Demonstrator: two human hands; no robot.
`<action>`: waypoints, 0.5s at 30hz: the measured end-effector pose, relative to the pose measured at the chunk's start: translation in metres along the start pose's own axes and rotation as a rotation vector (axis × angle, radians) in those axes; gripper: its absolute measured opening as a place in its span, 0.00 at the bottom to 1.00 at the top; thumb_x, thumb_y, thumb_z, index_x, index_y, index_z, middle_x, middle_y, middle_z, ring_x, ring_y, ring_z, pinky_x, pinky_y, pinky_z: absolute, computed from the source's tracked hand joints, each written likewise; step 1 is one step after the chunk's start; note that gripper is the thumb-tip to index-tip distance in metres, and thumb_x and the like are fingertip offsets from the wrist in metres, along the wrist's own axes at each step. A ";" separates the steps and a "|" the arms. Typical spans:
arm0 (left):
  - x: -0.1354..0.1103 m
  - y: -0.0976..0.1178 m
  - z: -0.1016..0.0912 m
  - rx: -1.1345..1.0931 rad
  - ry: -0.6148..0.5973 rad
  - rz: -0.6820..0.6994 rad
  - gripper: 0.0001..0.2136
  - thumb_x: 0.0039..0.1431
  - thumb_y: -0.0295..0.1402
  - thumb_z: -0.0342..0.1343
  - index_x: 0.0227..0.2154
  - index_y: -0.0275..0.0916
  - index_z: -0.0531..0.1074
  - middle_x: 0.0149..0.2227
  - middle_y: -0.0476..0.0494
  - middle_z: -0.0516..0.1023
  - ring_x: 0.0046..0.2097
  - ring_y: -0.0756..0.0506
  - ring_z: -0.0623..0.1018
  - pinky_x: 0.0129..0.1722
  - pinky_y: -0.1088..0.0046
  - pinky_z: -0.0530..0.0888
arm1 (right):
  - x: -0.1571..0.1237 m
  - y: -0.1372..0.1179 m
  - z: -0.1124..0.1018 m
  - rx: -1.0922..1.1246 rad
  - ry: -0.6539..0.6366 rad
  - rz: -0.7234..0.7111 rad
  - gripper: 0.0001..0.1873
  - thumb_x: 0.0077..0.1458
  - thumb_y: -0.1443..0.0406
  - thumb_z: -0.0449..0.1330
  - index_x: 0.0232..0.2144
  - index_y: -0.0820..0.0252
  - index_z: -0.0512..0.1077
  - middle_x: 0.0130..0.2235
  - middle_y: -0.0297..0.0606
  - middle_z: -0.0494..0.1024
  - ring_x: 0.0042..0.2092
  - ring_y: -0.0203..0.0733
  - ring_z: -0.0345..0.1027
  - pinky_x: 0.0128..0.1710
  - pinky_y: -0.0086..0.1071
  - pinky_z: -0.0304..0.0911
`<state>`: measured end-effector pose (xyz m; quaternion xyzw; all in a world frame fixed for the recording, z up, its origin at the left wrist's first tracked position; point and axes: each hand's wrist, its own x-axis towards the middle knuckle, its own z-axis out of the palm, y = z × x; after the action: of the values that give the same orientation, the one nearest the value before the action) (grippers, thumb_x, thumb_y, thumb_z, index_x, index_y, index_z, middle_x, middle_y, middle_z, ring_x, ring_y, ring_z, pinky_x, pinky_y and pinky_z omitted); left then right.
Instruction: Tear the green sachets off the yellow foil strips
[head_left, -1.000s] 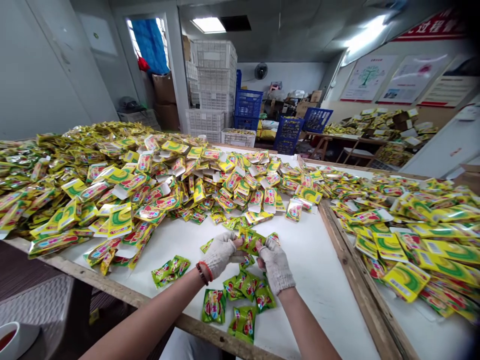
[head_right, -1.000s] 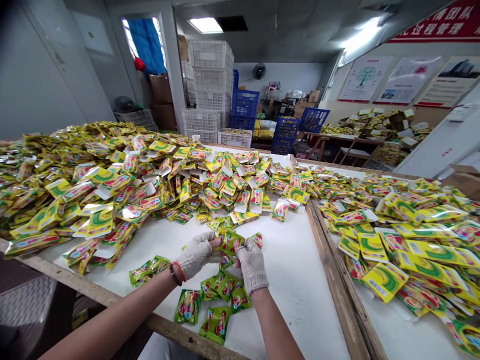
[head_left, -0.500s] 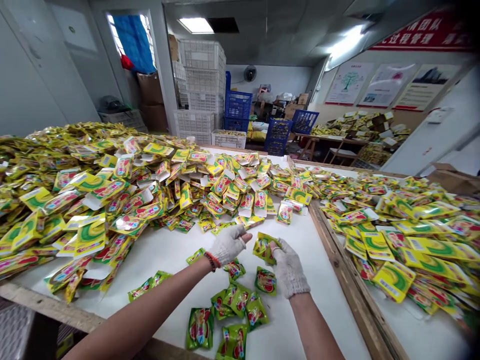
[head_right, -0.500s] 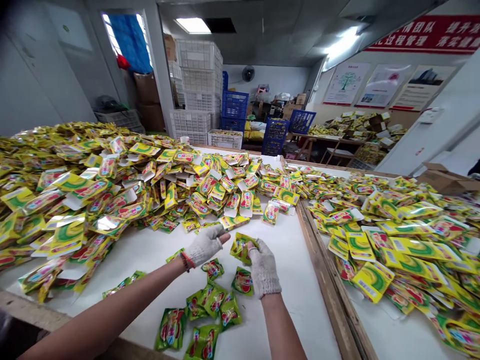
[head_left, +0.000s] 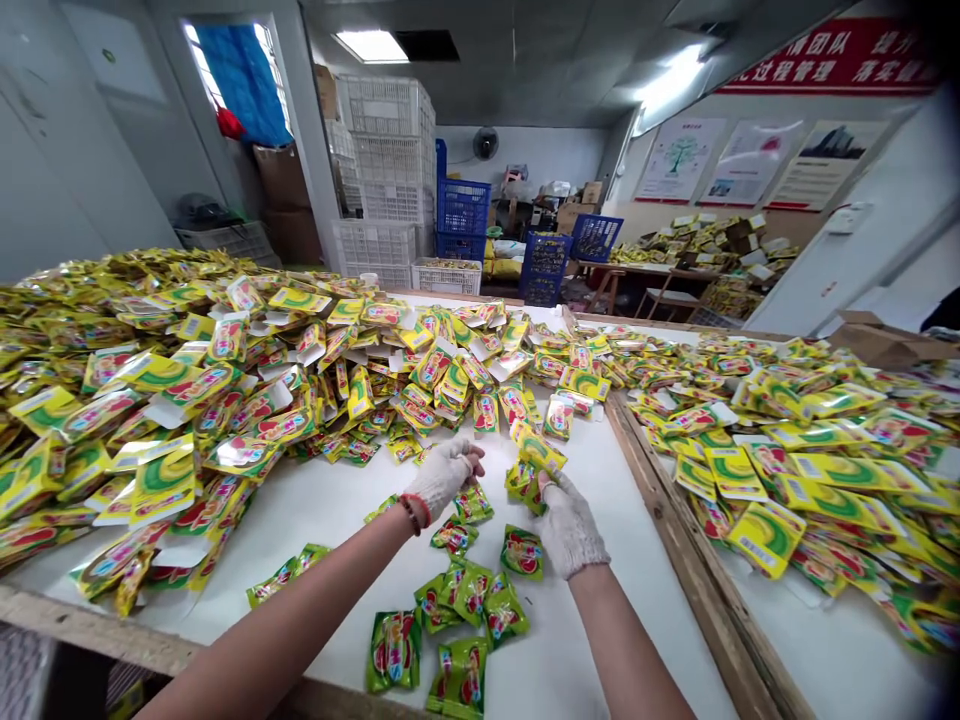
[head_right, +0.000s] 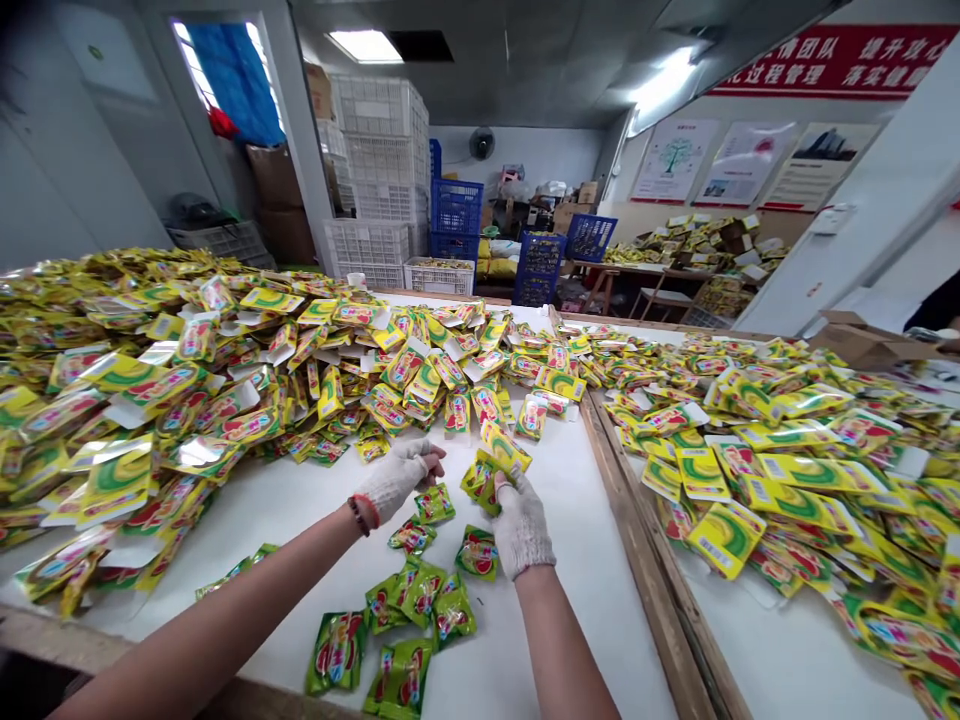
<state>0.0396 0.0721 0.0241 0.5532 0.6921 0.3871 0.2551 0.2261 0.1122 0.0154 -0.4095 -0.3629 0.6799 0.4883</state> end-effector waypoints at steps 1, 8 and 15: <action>-0.008 0.000 -0.002 0.004 0.005 0.002 0.11 0.58 0.29 0.45 0.40 0.35 0.70 0.32 0.44 0.78 0.31 0.50 0.76 0.30 0.76 0.72 | 0.001 -0.003 -0.002 0.043 0.029 -0.008 0.22 0.37 0.58 0.68 0.37 0.58 0.71 0.32 0.34 0.78 0.29 0.39 0.71 0.23 0.29 0.64; 0.000 0.035 0.019 0.222 -0.001 0.229 0.14 0.51 0.26 0.52 0.42 0.40 0.71 0.44 0.41 0.75 0.44 0.43 0.75 0.43 0.67 0.71 | 0.013 -0.038 -0.035 0.195 0.268 -0.134 0.15 0.40 0.59 0.63 0.31 0.55 0.65 0.26 0.26 0.73 0.25 0.32 0.67 0.23 0.25 0.63; 0.037 0.073 0.066 0.756 -0.279 0.496 0.11 0.57 0.32 0.48 0.38 0.38 0.74 0.37 0.35 0.76 0.40 0.38 0.76 0.40 0.62 0.71 | 0.010 -0.037 -0.023 0.092 0.211 -0.219 0.17 0.39 0.54 0.65 0.30 0.56 0.68 0.23 0.28 0.73 0.20 0.32 0.63 0.16 0.24 0.55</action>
<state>0.1238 0.1306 0.0490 0.8025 0.5907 0.0793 0.0260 0.2588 0.1339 0.0370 -0.4137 -0.3204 0.5917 0.6133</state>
